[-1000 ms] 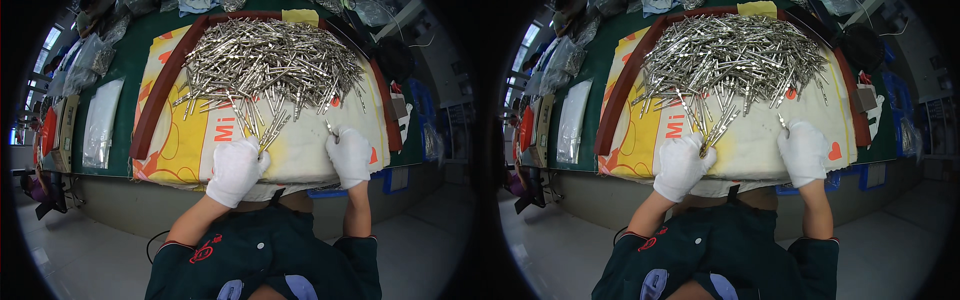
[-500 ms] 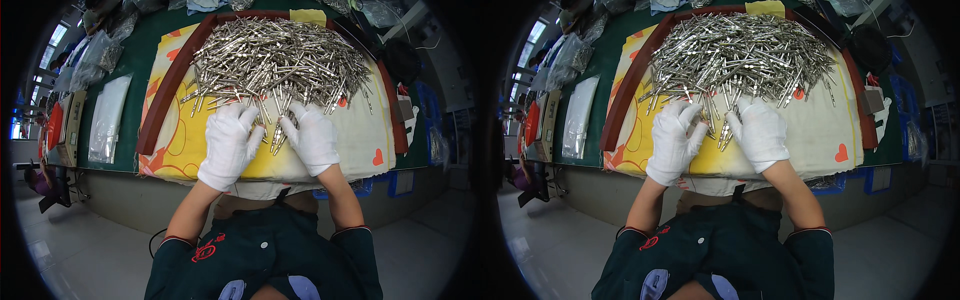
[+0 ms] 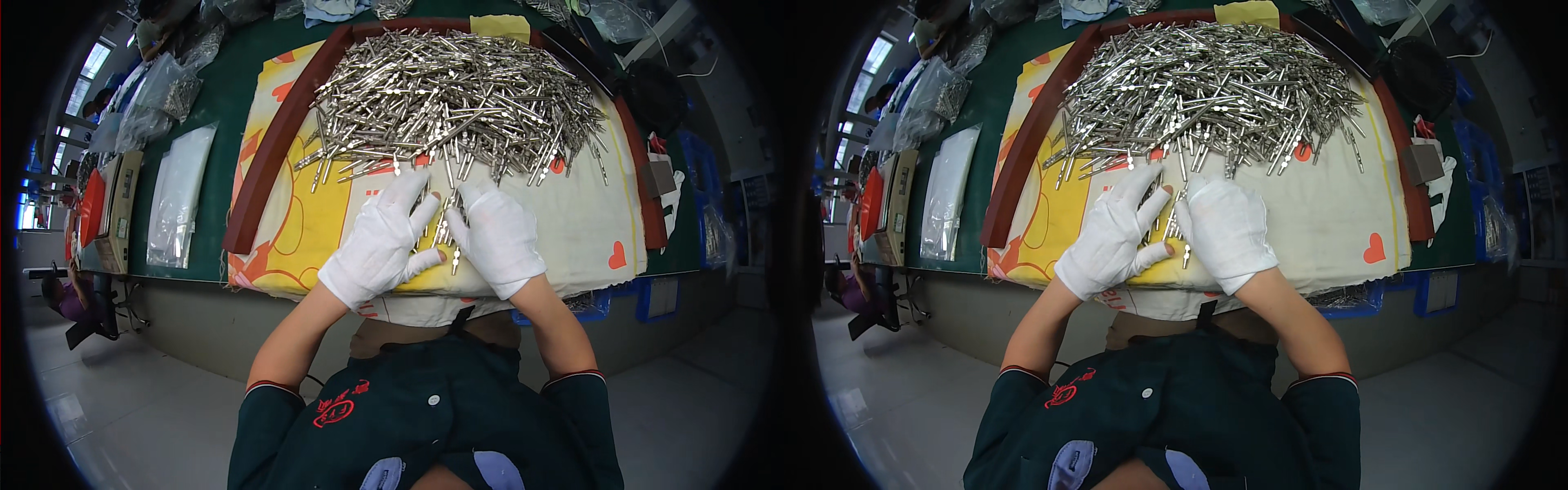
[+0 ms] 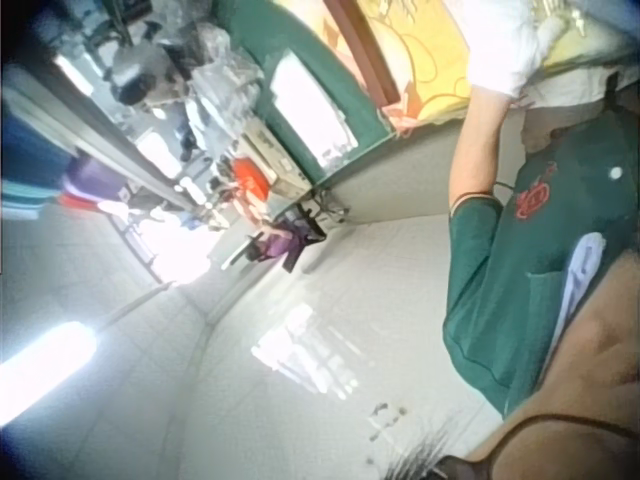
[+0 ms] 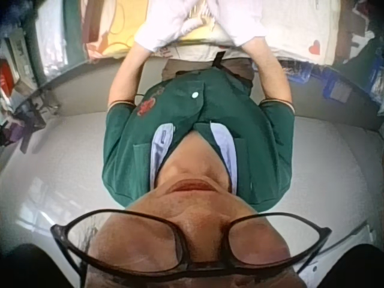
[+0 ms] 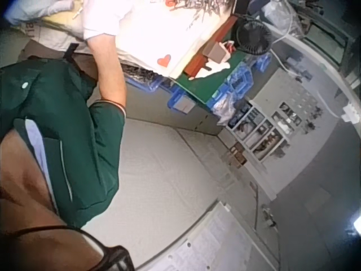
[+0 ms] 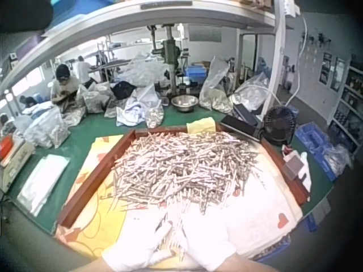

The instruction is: Sorting small metal pins into rows on a workbench and then packing them into clear plastic bags.

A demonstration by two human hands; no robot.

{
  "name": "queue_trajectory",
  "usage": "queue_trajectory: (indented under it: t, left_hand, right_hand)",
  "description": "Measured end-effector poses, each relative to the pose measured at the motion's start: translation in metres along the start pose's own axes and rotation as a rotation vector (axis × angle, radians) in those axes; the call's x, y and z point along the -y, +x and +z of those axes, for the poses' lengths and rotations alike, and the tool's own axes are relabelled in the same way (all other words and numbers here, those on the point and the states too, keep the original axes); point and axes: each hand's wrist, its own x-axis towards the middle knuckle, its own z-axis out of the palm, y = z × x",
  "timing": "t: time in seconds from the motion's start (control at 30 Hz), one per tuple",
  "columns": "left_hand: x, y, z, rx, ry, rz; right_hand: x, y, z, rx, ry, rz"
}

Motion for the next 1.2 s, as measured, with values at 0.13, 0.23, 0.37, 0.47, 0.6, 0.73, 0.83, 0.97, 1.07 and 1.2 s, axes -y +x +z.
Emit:
queue_trajectory:
  t: [0.13, 0.23, 0.37, 0.47, 0.6, 0.73, 0.83, 0.97, 1.07, 1.2]
  left_hand:
    - [-0.003, -0.011, 0.007, 0.011, -0.055, -0.047]
    - [-0.007, -0.005, 0.005, 0.009, -0.034, -0.096]
    - [-0.013, 0.02, 0.014, -0.104, 0.034, 0.001]
    - [-0.016, 0.034, 0.02, -0.093, -0.018, 0.005]
    - [-0.008, 0.027, 0.017, -0.232, 0.06, 0.038]
    - [-0.012, -0.001, -0.013, -0.186, 0.042, -0.172]
    - [-0.011, -0.009, -0.009, -0.101, 0.001, -0.223]
    - [-0.019, 0.0, 0.0, 0.008, -0.042, -0.215]
    - [-0.023, 0.005, 0.003, 0.016, 0.032, -0.121]
    - [-0.022, 0.006, 0.013, -0.027, -0.032, -0.081]
  right_hand:
    - [-0.004, -0.002, 0.001, -0.096, 0.119, -0.092]
    - [-0.023, 0.012, -0.013, -0.167, 0.155, 0.244]
    - [-0.029, 0.034, -0.022, 0.041, -0.15, 0.312]
    - [-0.034, 0.038, -0.015, 0.077, -0.192, 0.29]
    - [-0.038, 0.027, -0.017, 0.134, -0.209, 0.31]
    - [-0.024, -0.004, -0.031, 0.139, -0.144, 0.219]
    - [-0.012, -0.006, -0.025, 0.197, -0.044, 0.292]
    - [-0.01, -0.009, -0.034, 0.238, 0.005, 0.252]
    - [-0.016, -0.015, -0.044, 0.264, 0.114, 0.204]
    - [-0.019, -0.029, -0.032, 0.222, 0.091, -0.054]
